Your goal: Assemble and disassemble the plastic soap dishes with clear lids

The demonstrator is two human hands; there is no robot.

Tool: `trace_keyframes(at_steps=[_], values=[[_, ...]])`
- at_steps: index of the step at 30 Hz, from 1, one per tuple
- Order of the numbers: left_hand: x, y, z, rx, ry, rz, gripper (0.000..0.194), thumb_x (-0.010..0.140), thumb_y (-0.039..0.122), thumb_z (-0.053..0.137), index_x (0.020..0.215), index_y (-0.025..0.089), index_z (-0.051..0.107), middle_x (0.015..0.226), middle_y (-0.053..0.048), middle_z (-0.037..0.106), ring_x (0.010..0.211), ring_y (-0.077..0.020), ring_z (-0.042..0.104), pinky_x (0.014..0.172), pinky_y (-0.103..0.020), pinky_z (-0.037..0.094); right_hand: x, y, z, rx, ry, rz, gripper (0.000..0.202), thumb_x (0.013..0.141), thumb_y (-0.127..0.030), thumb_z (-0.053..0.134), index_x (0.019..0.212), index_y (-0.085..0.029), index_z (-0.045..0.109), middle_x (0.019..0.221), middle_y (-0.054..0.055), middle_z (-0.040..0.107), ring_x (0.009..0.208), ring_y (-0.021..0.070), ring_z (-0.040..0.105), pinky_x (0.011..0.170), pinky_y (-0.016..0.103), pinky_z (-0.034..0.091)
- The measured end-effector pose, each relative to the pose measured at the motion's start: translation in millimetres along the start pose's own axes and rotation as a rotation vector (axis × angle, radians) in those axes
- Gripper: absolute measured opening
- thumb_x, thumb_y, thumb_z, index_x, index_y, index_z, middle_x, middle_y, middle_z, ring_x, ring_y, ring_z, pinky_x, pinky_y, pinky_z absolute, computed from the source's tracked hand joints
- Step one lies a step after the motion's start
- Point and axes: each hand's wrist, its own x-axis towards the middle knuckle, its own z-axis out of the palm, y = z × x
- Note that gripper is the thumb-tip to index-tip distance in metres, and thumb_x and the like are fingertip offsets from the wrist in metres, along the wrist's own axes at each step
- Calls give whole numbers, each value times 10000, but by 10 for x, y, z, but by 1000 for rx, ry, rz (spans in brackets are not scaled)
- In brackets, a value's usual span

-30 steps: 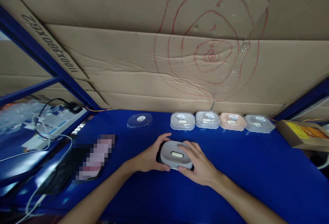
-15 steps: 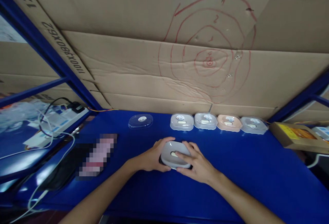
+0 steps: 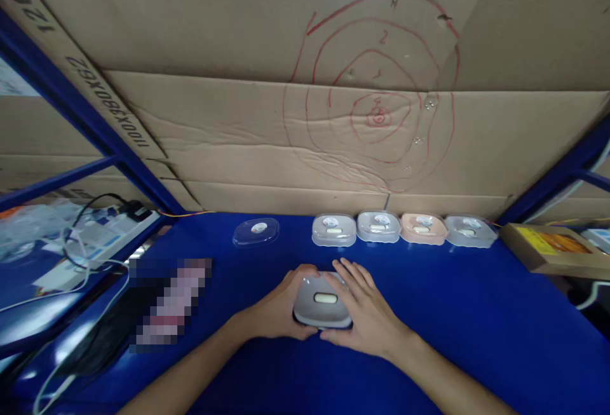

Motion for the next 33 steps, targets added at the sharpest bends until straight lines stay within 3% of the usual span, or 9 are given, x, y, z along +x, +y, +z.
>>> trace_keyframes(at_steps=[5, 9, 12, 18, 22, 26, 29, 31, 33], values=[[-17, 49, 115, -65, 1, 14, 1046, 625, 354, 989, 1510, 282, 435, 1485, -120, 550, 1388, -376, 533, 1210, -589, 392, -100, -29, 64, -4, -14, 54, 1035, 928, -582, 785, 1747, -216, 269, 1676, 208, 500, 1504, 400, 544, 1198, 586, 517], [-62, 9, 117, -187, -3, -92, 1117, 628, 407, 1011, 1554, 286, 399, 1549, -139, 498, 1428, -383, 508, 1233, -596, 383, -165, 53, 167, 26, -6, 21, 871, 979, -545, 725, 1708, -217, 379, 1690, 209, 479, 1519, 411, 525, 1190, 559, 530], [-77, 17, 103, -340, 1, -165, 1253, 630, 421, 1019, 1632, 299, 277, 1571, -158, 478, 1451, -390, 503, 1229, -596, 402, -182, 68, 162, 93, -2, 21, 771, 1021, -526, 668, 1687, -229, 417, 1722, 195, 435, 1553, 408, 486, 1177, 539, 543], [-58, 144, 162, -713, 119, -56, 1295, 701, 524, 997, 1652, 281, 152, 1538, -178, 502, 1429, -360, 551, 1248, -575, 395, -217, -18, 98, 236, 16, 117, 768, 1063, -535, 588, 1735, -287, 312, 1774, 147, 356, 1592, 390, 435, 1180, 528, 545], [-44, 175, 173, -661, 93, -60, 1365, 649, 551, 1034, 1658, 271, 157, 1519, -184, 531, 1410, -355, 566, 1256, -561, 388, -239, 34, 89, 264, -9, 107, 892, 995, -652, 655, 1740, -320, 294, 1745, 135, 415, 1552, 408, 491, 1144, 548, 574], [-11, 176, 118, -635, 95, -89, 1412, 666, 613, 1004, 1699, 261, 108, 1512, -183, 552, 1399, -350, 582, 1248, -553, 394, -285, 254, 6, 354, 161, 190, 643, 1080, -564, 502, 1675, -334, 422, 1698, 97, 499, 1535, 362, 524, 1181, 505, 546], [8, 171, 109, -465, 2, -81, 1333, 607, 702, 984, 1670, 250, 319, 1505, -179, 588, 1379, -389, 591, 1227, -569, 397, -259, 471, -96, 353, 270, 315, 572, 1096, -491, 480, 1642, -323, 460, 1641, 95, 560, 1514, 337, 546, 1220, 491, 503], [6, 172, 149, -345, -116, 8, 1234, 577, 753, 963, 1596, 254, 478, 1487, -160, 634, 1373, -410, 597, 1230, -570, 375, -148, 567, -138, 317, 263, 339, 569, 1077, -476, 544, 1621, -324, 474, 1617, 95, 576, 1510, 332, 545, 1234, 501, 484], [-10, 182, 220, -273, -223, 147, 1128, 648, 768, 915, 1576, 264, 519, 1467, -135, 669, 1363, -398, 619, 1229, -539, 367, 55, 568, -137, 294, 223, 305, 567, 1066, -469, 591, 1604, -328, 479, 1628, 101, 559, 1523, 326, 528, 1238, 516, 476]])
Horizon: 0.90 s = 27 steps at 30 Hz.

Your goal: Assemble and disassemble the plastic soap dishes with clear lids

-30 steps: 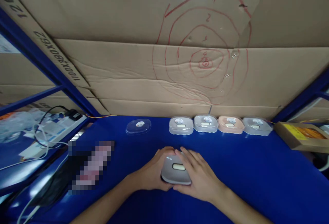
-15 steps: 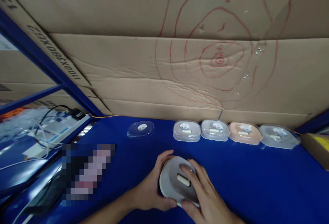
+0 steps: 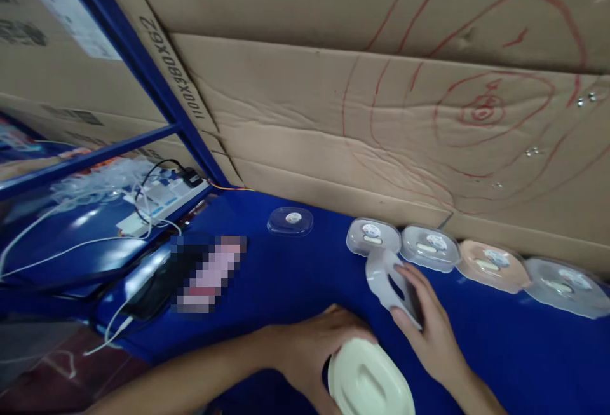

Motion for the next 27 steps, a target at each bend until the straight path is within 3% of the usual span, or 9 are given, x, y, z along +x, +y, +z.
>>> trace_keyframes(at_steps=[4, 8, 11, 14, 17, 19, 22, 27], values=[[-16, 18, 137, 181, -104, 165, 997, 827, 672, 823, 1636, 222, 452, 1533, -160, 634, 1431, -390, 586, 1261, -500, 332, 455, -409, 401, -91, -201, -186, 627, 1019, -513, 695, 1577, -290, 516, 1678, 149, 494, 1562, 364, 464, 1246, 583, 448], [-19, 128, 149, 290, -118, 143, 943, 878, 572, 782, 1643, 152, 426, 1613, -202, 554, 1496, -395, 523, 1276, -476, 354, 872, -956, 1066, -195, -462, -409, 791, 918, -625, 797, 1548, -202, 574, 1669, 201, 501, 1531, 415, 477, 1253, 618, 416], [-70, 263, 128, 376, -123, 97, 896, 909, 534, 740, 1630, 107, 421, 1628, -233, 514, 1520, -413, 483, 1285, -493, 347, 1087, -1205, 1517, -216, -494, -488, 812, 927, -675, 764, 1526, -152, 594, 1672, 228, 487, 1523, 400, 488, 1250, 565, 429], [-263, 380, 119, 445, -109, 22, 848, 928, 507, 727, 1624, 127, 426, 1603, -238, 525, 1456, -421, 535, 1242, -532, 398, 1234, -1255, 1756, -234, -466, -491, 772, 967, -659, 724, 1525, -143, 589, 1686, 236, 465, 1566, 384, 442, 1279, 553, 389], [-608, 410, 75, 492, 4, -125, 804, 851, 446, 817, 1570, 268, 506, 1617, -176, 522, 1472, -429, 519, 1252, -599, 384, 1326, -1183, 1761, -246, -444, -480, 814, 988, -652, 700, 1602, -153, 506, 1739, 235, 382, 1639, 376, 329, 1313, 570, 331], [-877, 372, -1, 590, 111, -246, 742, 806, 288, 821, 1503, 294, 565, 1626, -162, 514, 1508, -437, 486, 1241, -622, 402, 1349, -1097, 1656, -253, -424, -492, 878, 992, -679, 678, 1658, -165, 428, 1783, 232, 291, 1671, 378, 253, 1325, 601, 301], [-1234, 266, -158, 827, 367, -313, 733, 831, 109, 683, 1525, 290, 534, 1670, -152, 473, 1524, -409, 472, 1224, -640, 418, 1321, -908, 1376, -293, -338, -447, 822, 1049, -655, 591, 1682, -169, 392, 1791, 225, 271, 1677, 378, 236, 1330, 637, 279], [-1433, 151, -289, 1092, 570, -364, 573, 990, 176, 592, 1551, 267, 515, 1611, -155, 546, 1368, -382, 604, 1076, -580, 529, 1145, -478, 836, -437, -150, -214, 661, 1117, -521, 497, 1661, -152, 429, 1760, 248, 332, 1649, 411, 301, 1310, 683, 287]])
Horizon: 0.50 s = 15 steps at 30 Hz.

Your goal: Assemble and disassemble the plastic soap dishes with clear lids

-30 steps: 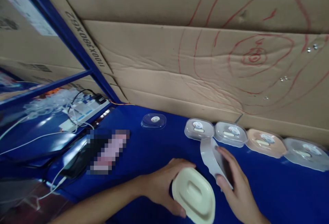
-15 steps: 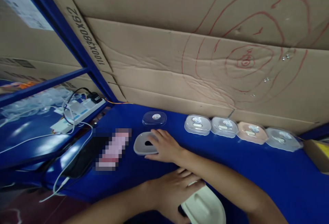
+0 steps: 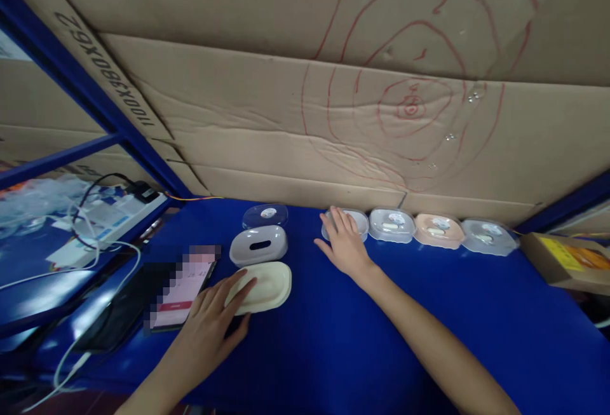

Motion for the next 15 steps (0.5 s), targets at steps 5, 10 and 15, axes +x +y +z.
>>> trace_keyframes(at_steps=[5, 10, 15], values=[[136, 161, 49, 78, 19, -11, 580, 1027, 168, 539, 1593, 283, 482, 1582, -168, 575, 1375, -380, 615, 1068, -573, 514, -339, 158, -142, -33, -36, 4, 606, 1101, -410, 539, 1654, -176, 455, 1695, 232, 458, 1589, 416, 409, 1292, 685, 311], [283, 401, 27, -7, 12, -33, 580, 1039, 159, 538, 1599, 282, 444, 1636, -182, 509, 1502, -413, 508, 1186, -682, 419, -644, -47, -341, 12, -85, -104, 553, 1081, -295, 557, 1622, -193, 515, 1647, 202, 531, 1508, 395, 502, 1239, 624, 404], [485, 864, 166, -568, -111, -51, 802, 1031, 197, 586, 1702, 332, 171, 1718, -140, 382, 1581, -304, 431, 1258, -545, 450, -948, -21, -516, 118, -109, -144, 834, 944, -524, 798, 1664, -289, 450, 1730, 172, 418, 1577, 417, 407, 1258, 671, 348]])
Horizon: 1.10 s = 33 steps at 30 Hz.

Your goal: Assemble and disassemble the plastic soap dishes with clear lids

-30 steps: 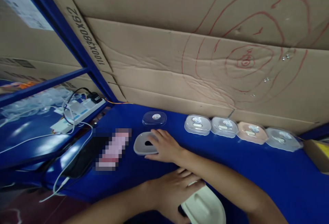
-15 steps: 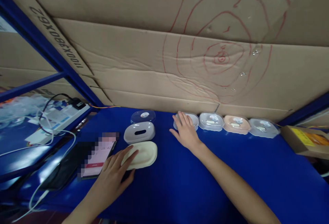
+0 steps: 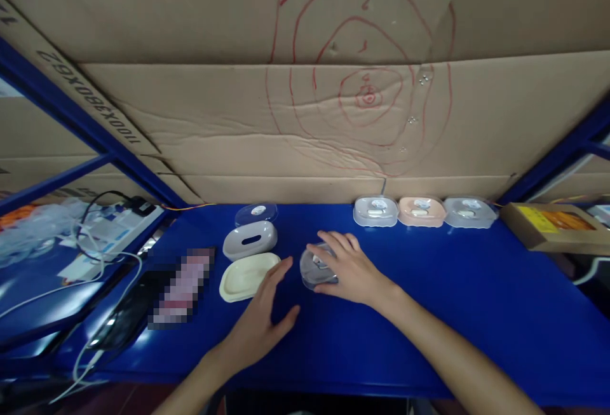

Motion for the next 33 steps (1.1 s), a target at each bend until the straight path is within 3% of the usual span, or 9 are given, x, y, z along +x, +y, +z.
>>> trace_keyframes(at_steps=[4, 8, 17, 20, 23, 25, 30, 33], values=[[345, 61, 336, -242, -64, -13, 988, 926, 243, 747, 1709, 292, 146, 1756, -175, 293, 1627, -358, 341, 1303, -601, 362, -155, 147, -19, 98, -26, 102, 970, 846, -635, 863, 1657, -289, 461, 1681, 185, 472, 1569, 419, 415, 1237, 649, 399], [612, -15, 509, -366, -157, -123, 1182, 792, 312, 909, 1713, 274, 170, 1706, -189, 390, 1568, -409, 417, 1296, -666, 303, -199, 239, -29, 204, -32, 151, 880, 884, -665, 817, 1614, -273, 522, 1566, 177, 570, 1466, 382, 534, 1200, 580, 473], [501, -24, 529, -284, -188, -110, 1290, 778, 341, 928, 1731, 310, 58, 1688, -177, 432, 1525, -412, 474, 1258, -656, 358, -273, 375, -193, 283, 45, 186, 794, 967, -662, 721, 1618, -270, 491, 1606, 147, 576, 1495, 357, 526, 1223, 576, 468], [494, 55, 501, -242, -196, -64, 1186, 749, 314, 924, 1694, 262, 210, 1641, -188, 482, 1491, -414, 506, 1246, -631, 387, -293, 465, -155, 211, 119, 263, 712, 998, -615, 694, 1597, -275, 511, 1612, 149, 578, 1497, 366, 537, 1227, 611, 460], [467, 151, 483, -149, -231, 1, 853, 732, 304, 905, 1487, 211, 517, 1554, -194, 540, 1461, -426, 511, 1205, -602, 429, -244, 516, -44, 169, 137, 312, 666, 1018, -587, 664, 1584, -268, 519, 1605, 155, 587, 1497, 361, 549, 1224, 612, 472], [420, 200, 489, -73, -263, 55, 683, 739, 345, 892, 1347, 194, 620, 1518, -206, 548, 1433, -442, 516, 1178, -600, 443, -144, 522, 35, 133, 98, 311, 670, 1015, -605, 663, 1570, -254, 532, 1604, 166, 586, 1503, 365, 545, 1220, 613, 476], [291, 225, 536, -13, -333, 222, 682, 828, 591, 819, 1376, 222, 647, 1580, -221, 489, 1392, -465, 535, 1184, -625, 396, 355, 472, 180, -10, -56, 235, 757, 965, -646, 724, 1568, -228, 541, 1638, 197, 537, 1532, 403, 494, 1233, 639, 439], [283, 194, 525, -24, -380, 335, 702, 895, 675, 752, 1433, 245, 618, 1594, -208, 487, 1438, -437, 512, 1215, -588, 364, 713, 418, 280, -50, -76, 214, 770, 972, -625, 723, 1594, -224, 512, 1680, 208, 476, 1557, 420, 447, 1236, 641, 421]])
